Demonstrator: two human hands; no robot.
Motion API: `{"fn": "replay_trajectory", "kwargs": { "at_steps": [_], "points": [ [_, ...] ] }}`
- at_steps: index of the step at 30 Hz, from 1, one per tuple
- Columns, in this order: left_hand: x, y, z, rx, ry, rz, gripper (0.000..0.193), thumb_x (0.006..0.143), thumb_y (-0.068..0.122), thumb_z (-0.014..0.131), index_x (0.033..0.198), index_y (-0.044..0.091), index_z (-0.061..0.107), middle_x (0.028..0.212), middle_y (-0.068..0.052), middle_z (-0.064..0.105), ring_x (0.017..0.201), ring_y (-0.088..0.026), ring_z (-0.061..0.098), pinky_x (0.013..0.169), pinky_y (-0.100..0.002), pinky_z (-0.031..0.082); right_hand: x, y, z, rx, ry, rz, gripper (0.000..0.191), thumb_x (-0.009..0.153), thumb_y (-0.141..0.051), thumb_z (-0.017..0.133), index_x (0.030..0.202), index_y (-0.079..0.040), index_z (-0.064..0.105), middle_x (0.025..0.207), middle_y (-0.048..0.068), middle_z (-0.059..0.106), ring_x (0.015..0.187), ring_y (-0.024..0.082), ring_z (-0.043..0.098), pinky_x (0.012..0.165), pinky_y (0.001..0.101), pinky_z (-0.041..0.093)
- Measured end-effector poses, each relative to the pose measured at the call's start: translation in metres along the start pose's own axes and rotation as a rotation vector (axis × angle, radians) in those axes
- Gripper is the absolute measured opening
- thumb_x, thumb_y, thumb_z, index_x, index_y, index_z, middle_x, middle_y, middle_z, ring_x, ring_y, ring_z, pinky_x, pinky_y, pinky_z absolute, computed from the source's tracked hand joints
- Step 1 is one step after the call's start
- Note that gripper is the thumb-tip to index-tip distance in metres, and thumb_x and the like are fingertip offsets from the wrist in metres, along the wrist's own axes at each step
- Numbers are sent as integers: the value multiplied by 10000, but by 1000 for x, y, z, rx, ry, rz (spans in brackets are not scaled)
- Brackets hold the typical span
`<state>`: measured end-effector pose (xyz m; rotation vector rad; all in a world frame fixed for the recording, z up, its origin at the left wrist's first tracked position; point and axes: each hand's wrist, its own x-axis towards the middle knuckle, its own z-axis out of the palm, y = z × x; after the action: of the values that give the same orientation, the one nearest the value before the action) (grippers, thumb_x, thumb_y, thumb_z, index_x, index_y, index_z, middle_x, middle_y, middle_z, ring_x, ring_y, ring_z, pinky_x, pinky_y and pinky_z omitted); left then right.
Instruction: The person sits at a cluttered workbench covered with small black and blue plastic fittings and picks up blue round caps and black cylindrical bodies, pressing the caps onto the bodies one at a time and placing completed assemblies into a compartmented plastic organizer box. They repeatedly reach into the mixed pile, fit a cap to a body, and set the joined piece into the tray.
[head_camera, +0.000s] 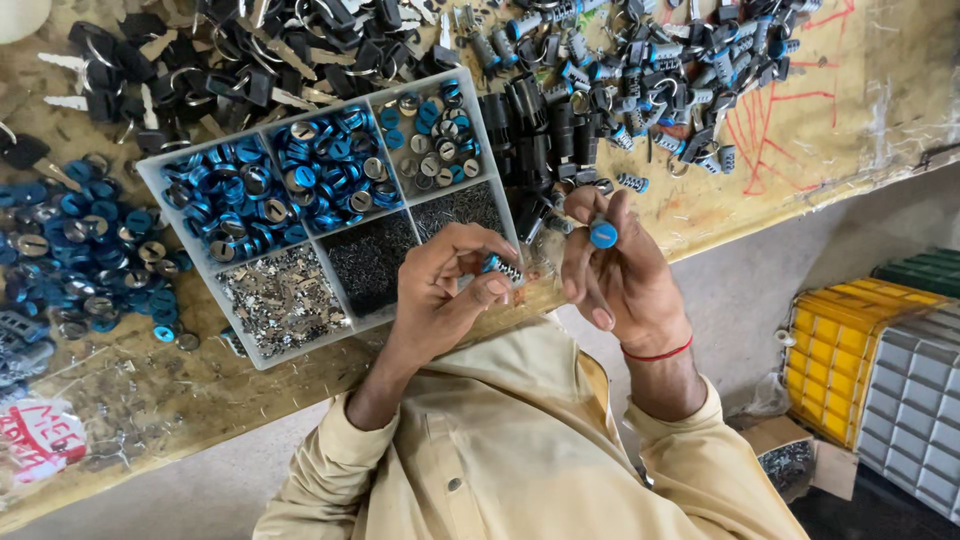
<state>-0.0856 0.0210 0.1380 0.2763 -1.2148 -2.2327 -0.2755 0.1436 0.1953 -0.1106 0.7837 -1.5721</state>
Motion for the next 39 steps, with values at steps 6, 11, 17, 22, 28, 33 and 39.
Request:
{"fn": "replay_trajectory", "kwargs": {
  "at_steps": [6,11,17,22,28,33,39],
  "points": [
    [5,14,3,62,24,-84,173,1025,5,638,1193,-1,599,1220,-151,743,824,-117,736,600,-218,529,5,-5,-5,-302,296,-157,262,1097,-332,479,1133,-74,501,975,104,609,655,172,529,549,262,405],
    [6,17,4,65,-38,-25,149,1054,6,647,1203,-9,641,1134,-127,746,846,-125,724,675,-246,573,-23,-63,-59,-439,613,-600,166,1177,-222,581,1163,-58,607,871,11,552,664,101,435,583,236,322],
    [6,14,3,83,-59,-65,138,1048,42,666,1169,-26,670,1074,-110,727,859,-128,701,702,-262,581,-30,-97,-136,-1675,963,-489,150,1104,-128,736,1177,-8,685,701,11,500,613,75,379,532,278,274],
    [8,15,4,161,-69,-48,116,1050,52,667,1142,-15,681,1057,-101,737,862,-137,723,686,-253,584,-29,-95,-146,-1802,824,-482,144,1055,-104,775,1113,12,713,709,3,525,621,63,433,548,258,345],
    [10,17,8,150,-55,-44,137,1037,31,666,1169,-8,662,1064,-96,736,868,-130,727,692,-247,589,-26,-103,-123,-1425,797,-467,139,1070,-124,719,1151,-15,687,751,-28,528,642,50,419,560,245,336],
    [12,18,9,197,-49,-65,165,1014,20,677,1177,-3,661,1070,-91,747,844,-116,728,684,-241,591,-25,-108,-100,-787,407,-479,77,1093,-117,662,1130,-52,649,847,-34,560,698,54,469,623,232,388],
    [11,18,8,289,-83,-48,122,1016,28,685,1136,4,689,1052,-85,761,846,-115,748,675,-238,596,-6,-129,-83,-1420,303,-376,197,1002,-40,769,1170,-17,668,744,-49,469,646,24,352,580,224,252]
  ]
}}
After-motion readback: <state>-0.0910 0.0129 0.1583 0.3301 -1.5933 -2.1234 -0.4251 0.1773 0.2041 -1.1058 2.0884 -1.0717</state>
